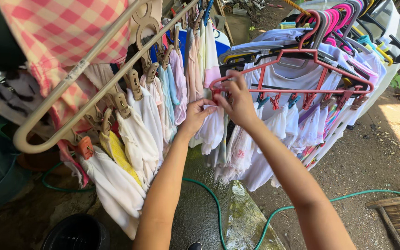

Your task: The person washes and wrings out clothing items from buckets of water by hand, then hangs the wet items onto clothes racks and hangers using clothespins.

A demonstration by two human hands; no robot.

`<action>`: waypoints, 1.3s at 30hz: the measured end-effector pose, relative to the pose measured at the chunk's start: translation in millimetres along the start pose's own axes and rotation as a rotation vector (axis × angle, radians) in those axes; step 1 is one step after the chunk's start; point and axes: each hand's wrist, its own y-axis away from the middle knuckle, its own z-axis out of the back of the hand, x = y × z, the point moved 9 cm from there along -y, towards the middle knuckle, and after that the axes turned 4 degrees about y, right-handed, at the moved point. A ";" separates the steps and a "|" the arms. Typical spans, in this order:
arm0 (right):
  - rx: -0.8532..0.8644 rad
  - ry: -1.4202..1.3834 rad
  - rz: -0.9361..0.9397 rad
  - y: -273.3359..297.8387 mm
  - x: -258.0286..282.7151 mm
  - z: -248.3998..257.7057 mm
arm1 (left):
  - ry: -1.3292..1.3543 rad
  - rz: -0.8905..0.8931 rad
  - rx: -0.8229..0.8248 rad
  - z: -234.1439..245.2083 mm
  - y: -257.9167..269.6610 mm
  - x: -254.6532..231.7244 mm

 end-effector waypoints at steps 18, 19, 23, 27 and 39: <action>-0.184 -0.963 -0.810 41.5 -79.1 -105.0 | -0.098 0.012 -0.170 1.5 17.5 -32.4; -0.172 -0.885 -0.776 37.5 -77.4 -103.6 | -0.060 -0.027 -0.149 -1.8 18.7 -38.5; -0.165 -0.758 -0.824 34.6 -78.5 -99.9 | -0.076 -0.082 -0.176 -3.2 31.2 -63.9; -0.138 -0.855 -0.793 33.8 -71.6 -90.5 | -0.224 -0.162 -0.277 -11.3 55.4 -100.7; -0.301 -1.067 -0.745 28.1 -38.7 -73.0 | -0.308 -0.358 -0.282 -20.4 84.1 -148.6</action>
